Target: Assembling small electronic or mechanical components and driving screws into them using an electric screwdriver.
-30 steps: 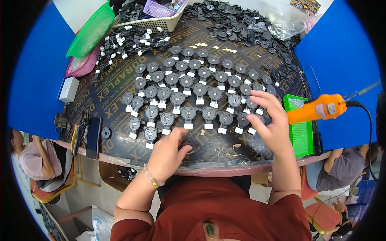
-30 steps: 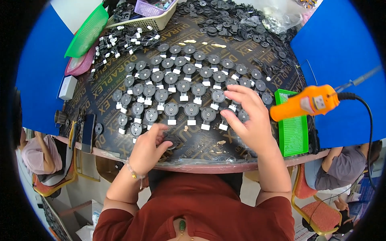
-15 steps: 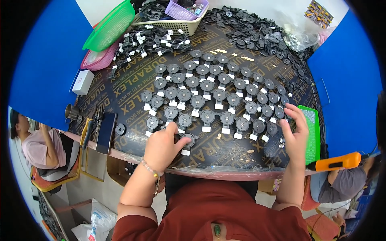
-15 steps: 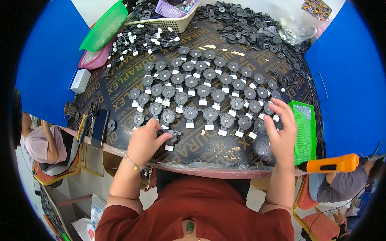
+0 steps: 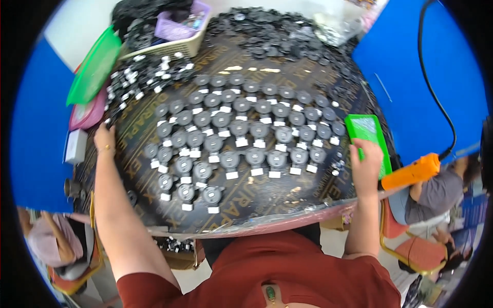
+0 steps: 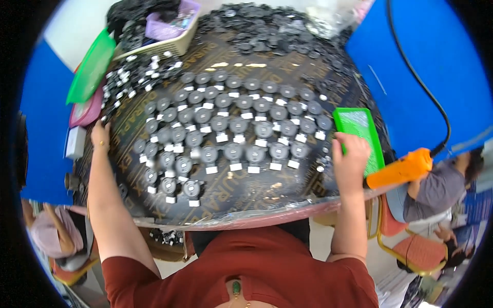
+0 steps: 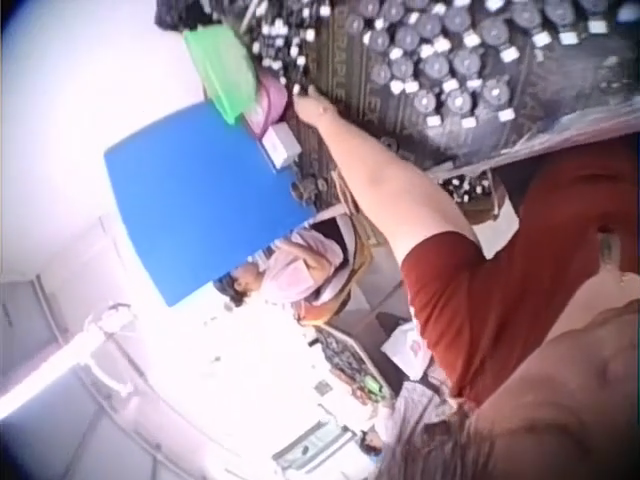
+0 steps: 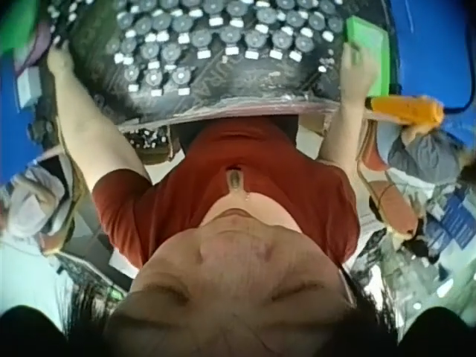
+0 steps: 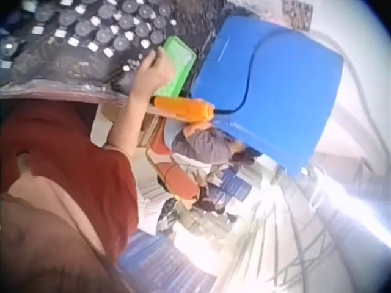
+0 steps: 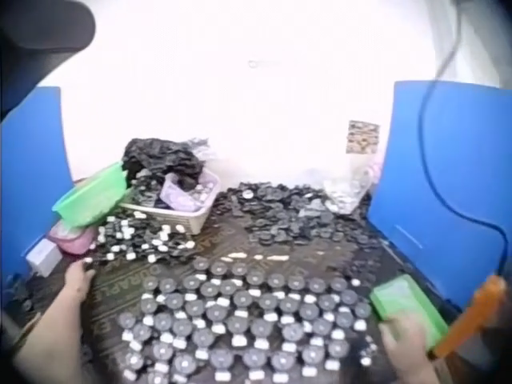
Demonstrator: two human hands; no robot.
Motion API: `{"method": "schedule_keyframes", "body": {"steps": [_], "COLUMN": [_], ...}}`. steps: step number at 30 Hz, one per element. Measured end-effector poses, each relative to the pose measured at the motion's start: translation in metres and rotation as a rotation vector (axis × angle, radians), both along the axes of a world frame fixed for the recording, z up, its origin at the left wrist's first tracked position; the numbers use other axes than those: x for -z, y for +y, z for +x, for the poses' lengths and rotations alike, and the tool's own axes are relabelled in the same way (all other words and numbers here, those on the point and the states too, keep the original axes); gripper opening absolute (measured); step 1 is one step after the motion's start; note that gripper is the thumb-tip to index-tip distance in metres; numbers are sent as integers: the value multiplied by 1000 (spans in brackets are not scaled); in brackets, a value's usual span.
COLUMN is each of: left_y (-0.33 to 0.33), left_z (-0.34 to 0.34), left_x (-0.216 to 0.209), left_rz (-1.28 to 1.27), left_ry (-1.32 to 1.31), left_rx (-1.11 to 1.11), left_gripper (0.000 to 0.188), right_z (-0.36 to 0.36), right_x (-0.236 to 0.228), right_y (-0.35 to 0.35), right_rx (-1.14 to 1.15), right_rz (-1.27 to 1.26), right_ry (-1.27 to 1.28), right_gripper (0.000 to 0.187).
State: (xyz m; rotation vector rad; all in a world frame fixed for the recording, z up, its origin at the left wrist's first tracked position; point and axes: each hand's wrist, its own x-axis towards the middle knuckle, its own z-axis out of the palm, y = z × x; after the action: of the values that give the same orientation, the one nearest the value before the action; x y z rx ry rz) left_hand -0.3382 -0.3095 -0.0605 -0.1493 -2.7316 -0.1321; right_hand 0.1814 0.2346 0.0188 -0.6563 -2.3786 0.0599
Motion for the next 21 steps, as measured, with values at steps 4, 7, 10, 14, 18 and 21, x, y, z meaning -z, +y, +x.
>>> {"method": "schedule_keyframes", "body": {"steps": [4, 7, 10, 14, 18, 21], "left_y": [24, 108, 146, 197, 252, 280], "left_z": [3, 67, 158, 248, 313, 344], "left_x": [-33, -77, -115, -113, -100, -83], "left_rz": [413, 1303, 1463, 1751, 1919, 2014], "left_ry": [88, -76, -359, -770, -1109, -1216], "left_rx": [80, 369, 575, 763, 865, 812], "left_gripper": [40, 26, 19, 31, 39, 29], "right_z": [4, 11, 4, -1, 2, -1], "right_x": [15, 13, 25, 31, 39, 42], "right_y": [8, 12, 19, 22, 28, 26], "right_rx": [3, 43, 8, -10, 17, -50], "right_rz": [27, 22, 0, 8, 62, 64], "right_ry": [-152, -350, -426, -523, -515, -369], "right_gripper": [9, 3, 4, 3, 2, 4]}}
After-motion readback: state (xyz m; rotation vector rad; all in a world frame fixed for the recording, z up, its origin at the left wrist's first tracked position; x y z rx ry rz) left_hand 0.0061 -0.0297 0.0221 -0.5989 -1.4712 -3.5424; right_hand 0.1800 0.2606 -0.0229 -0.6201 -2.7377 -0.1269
